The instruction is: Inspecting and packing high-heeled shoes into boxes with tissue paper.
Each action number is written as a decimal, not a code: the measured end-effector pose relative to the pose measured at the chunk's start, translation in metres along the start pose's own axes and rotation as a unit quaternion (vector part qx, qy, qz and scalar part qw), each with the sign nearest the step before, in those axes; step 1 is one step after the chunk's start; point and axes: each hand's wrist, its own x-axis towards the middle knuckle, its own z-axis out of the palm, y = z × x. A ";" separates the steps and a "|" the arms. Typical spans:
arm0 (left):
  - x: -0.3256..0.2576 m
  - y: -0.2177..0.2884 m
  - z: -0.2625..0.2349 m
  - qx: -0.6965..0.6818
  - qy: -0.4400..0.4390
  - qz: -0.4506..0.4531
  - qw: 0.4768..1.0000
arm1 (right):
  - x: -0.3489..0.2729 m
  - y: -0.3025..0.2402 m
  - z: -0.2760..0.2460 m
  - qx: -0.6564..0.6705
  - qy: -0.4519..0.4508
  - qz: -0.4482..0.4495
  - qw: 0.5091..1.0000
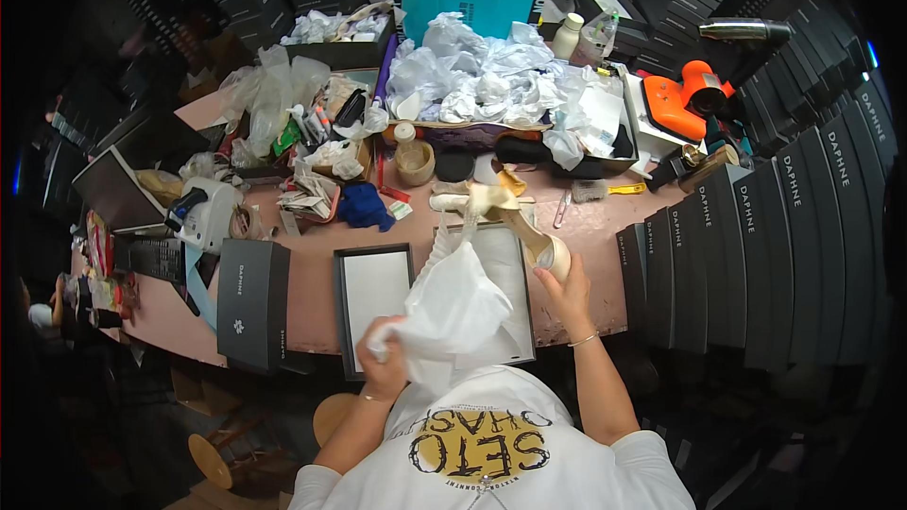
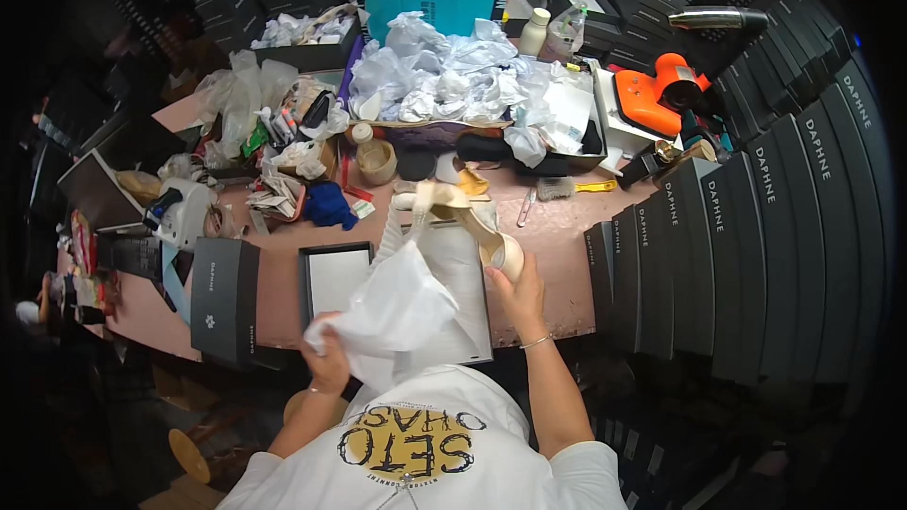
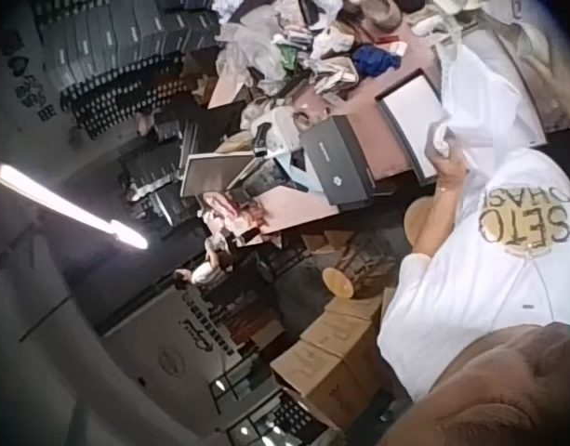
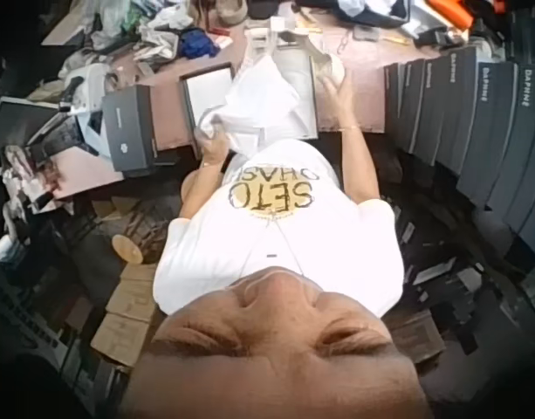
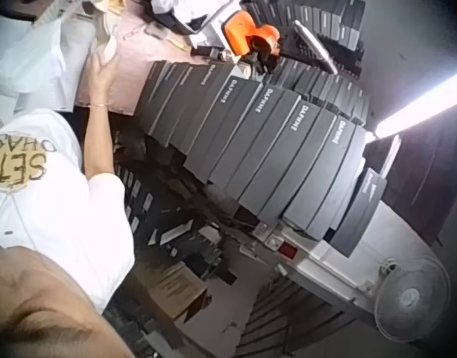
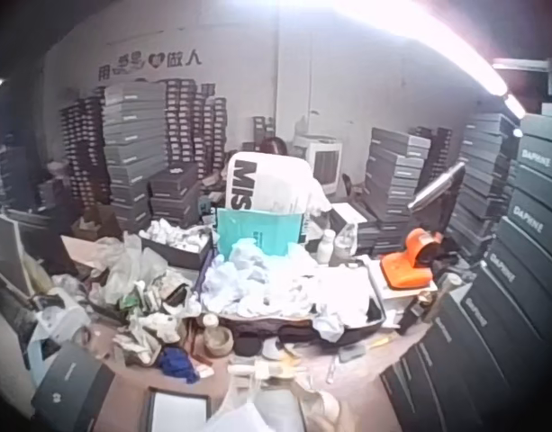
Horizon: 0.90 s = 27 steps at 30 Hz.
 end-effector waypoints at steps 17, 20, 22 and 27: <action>0.029 -0.106 0.069 0.526 -0.372 0.080 0.761 | -0.019 -0.027 -0.011 -0.068 0.001 -0.208 0.976; 0.047 0.002 0.031 0.190 -0.213 -0.127 0.950 | -0.009 -0.037 -0.030 -0.051 -0.102 -0.179 0.977; 0.054 0.062 0.011 0.169 -0.125 -0.066 0.975 | 0.006 -0.049 -0.043 -0.103 -0.195 -0.184 0.958; 0.077 0.056 0.041 0.271 -0.317 0.041 0.908 | 0.033 -0.113 -0.026 -0.084 -0.403 -0.217 0.885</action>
